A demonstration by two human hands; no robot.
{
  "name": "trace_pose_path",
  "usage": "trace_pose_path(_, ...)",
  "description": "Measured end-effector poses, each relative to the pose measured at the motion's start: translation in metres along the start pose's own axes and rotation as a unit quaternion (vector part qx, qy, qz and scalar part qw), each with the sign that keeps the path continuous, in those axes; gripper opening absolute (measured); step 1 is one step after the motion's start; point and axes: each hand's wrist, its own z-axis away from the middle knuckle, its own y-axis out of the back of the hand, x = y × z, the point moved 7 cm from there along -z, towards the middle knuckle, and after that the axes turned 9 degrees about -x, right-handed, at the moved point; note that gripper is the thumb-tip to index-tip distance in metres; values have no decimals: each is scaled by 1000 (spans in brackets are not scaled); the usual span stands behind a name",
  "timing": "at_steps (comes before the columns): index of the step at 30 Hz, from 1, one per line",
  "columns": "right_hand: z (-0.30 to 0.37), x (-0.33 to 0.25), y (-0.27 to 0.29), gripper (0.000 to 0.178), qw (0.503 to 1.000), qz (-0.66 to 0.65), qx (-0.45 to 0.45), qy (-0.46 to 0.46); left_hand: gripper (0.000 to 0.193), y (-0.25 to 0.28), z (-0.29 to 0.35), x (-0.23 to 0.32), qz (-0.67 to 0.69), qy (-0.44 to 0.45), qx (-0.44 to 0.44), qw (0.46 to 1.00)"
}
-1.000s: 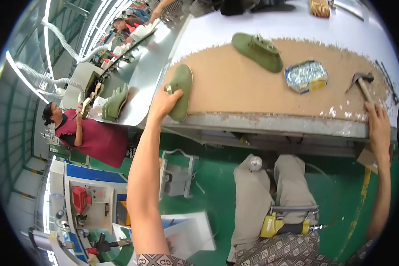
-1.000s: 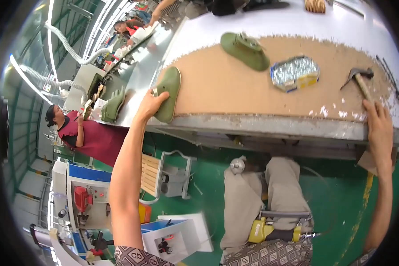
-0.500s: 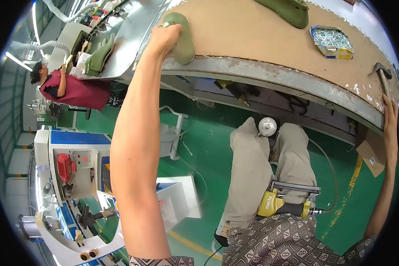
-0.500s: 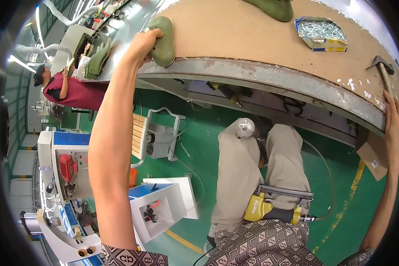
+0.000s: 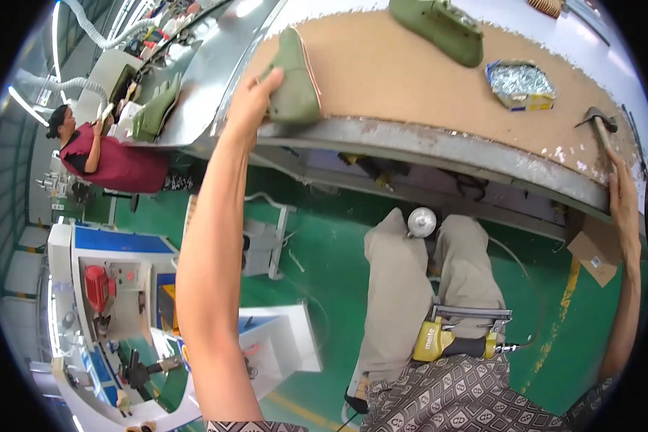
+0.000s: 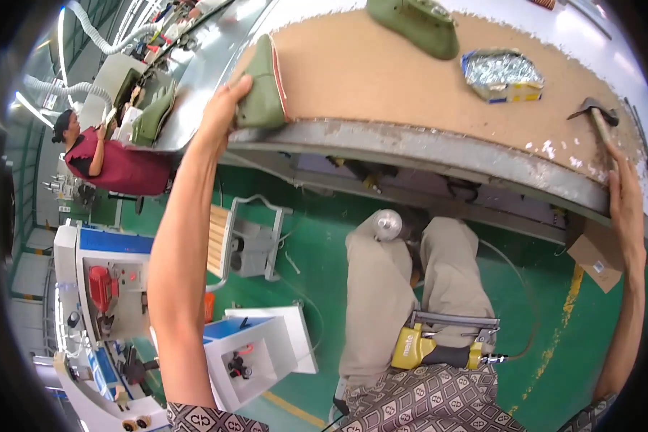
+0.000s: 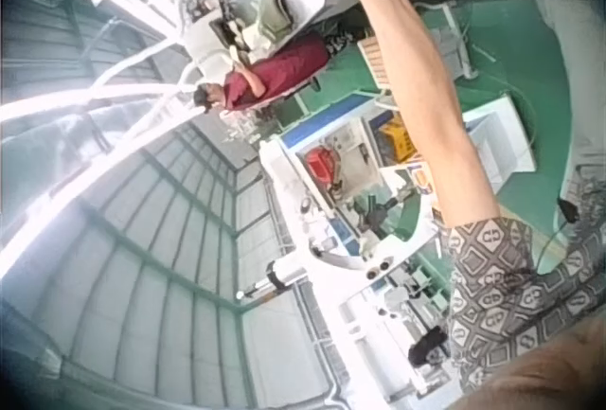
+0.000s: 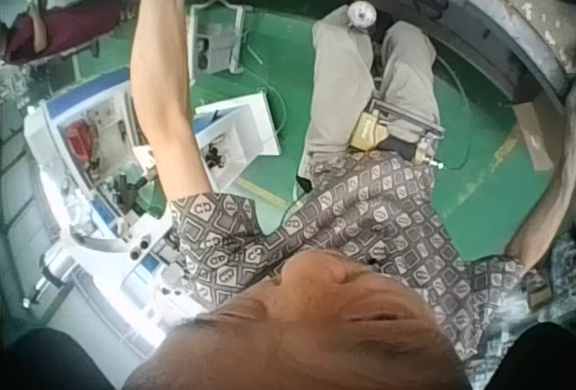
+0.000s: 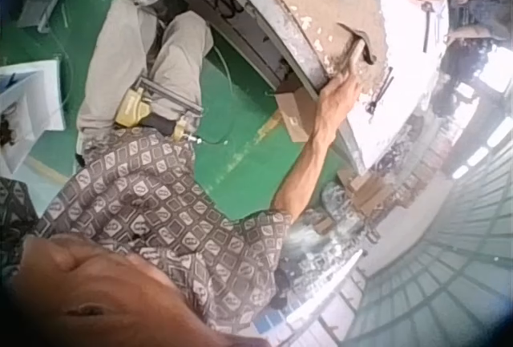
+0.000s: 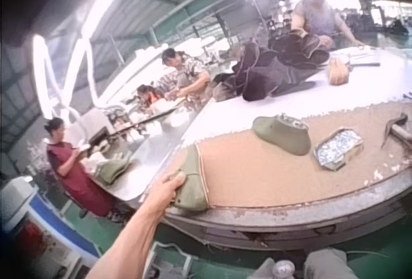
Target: Assembling and nailing components of a shoe sole onto a shoe last.
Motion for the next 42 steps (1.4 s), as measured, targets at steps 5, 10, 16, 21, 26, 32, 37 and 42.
trace_pose_path(5,22,-127,9,41,910,-387,-109,-102,89,-14,5,7,-63,-34,64,995)
trace_pose_path(10,1,-305,50,48,851,-400,47,336,98,-32,-20,5,-49,-121,36,991)
trace_pose_path(16,-36,-372,35,48,794,-485,21,365,76,-32,-41,-8,-61,-180,47,981)
trace_pose_path(21,-51,-378,25,43,801,-502,41,322,74,-37,-35,-13,17,-128,15,992)
trace_pose_path(26,-46,-364,23,44,744,-643,-68,168,76,-34,-18,-1,-15,-139,75,987)
trace_pose_path(32,-37,-387,-27,55,569,-765,-300,-33,76,-35,-14,11,-52,-149,114,981)
trace_pose_path(37,-25,-346,-2,52,641,-735,-223,10,79,-31,-4,20,-117,-100,142,978)
trace_pose_path(42,16,-257,-8,53,752,-642,-140,48,73,-36,-6,48,-250,-41,59,966)
